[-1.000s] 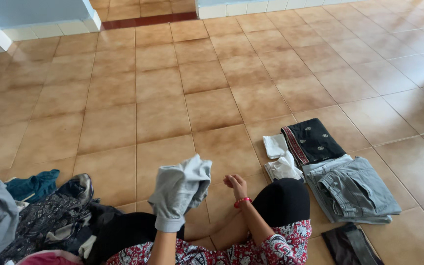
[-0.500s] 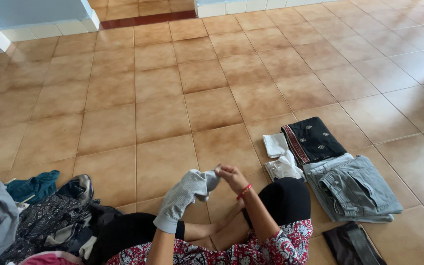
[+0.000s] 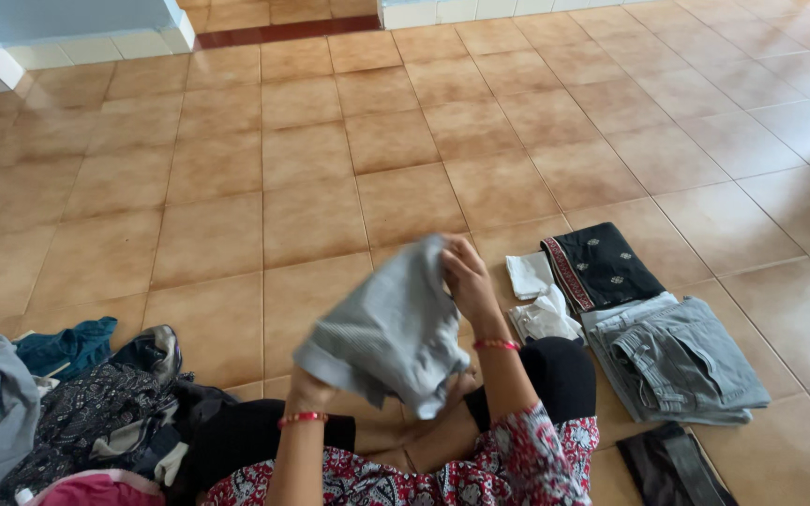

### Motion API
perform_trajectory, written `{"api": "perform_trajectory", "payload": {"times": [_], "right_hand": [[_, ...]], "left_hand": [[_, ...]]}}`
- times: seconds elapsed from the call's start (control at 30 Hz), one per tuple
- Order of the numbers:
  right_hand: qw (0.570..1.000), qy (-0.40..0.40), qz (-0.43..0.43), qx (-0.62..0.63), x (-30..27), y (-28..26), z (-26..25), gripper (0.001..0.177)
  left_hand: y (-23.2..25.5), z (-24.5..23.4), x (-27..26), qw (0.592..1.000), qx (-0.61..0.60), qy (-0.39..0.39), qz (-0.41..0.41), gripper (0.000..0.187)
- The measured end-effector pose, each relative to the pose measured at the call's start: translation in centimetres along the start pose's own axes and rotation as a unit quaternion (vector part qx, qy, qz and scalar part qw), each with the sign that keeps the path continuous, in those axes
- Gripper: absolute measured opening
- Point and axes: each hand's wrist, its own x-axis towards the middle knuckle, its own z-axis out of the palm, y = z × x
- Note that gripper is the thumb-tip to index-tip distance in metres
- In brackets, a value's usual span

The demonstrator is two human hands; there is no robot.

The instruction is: The person picks up several garments from a pile on the floor and folds them by hand, including a pair of dark underwear and a grey t-shirt, placing each folded item into a neat stack.

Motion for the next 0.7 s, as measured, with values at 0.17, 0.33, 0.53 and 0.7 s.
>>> {"api": "perform_trajectory", "payload": {"times": [0.17, 0.33, 0.53, 0.7], "right_hand": [[0.995, 0.069, -0.016, -0.064, 3.9, 5.5, -2.1, 0.029], [0.978, 0.099, 0.001, -0.181, -0.7, 15.0, -10.3, 0.016], [0.828, -0.053, 0.122, -0.545, -9.3, 18.8, -11.8, 0.025], [0.683, -0.174, 0.085, -0.704, -10.2, 19.0, -9.8, 0.045]], "left_hand": [[-0.3, -2.3, 3.7, 0.978, -0.113, 0.141, 0.107, 0.065], [-6.7, -1.7, -1.6, 0.897, -0.025, 0.430, -0.095, 0.086], [-10.5, 0.1, 0.7, 0.857, 0.295, 0.422, -0.007, 0.061], [-14.0, 2.6, 1.5, 0.900, 0.224, 0.364, -0.078, 0.041]]}}
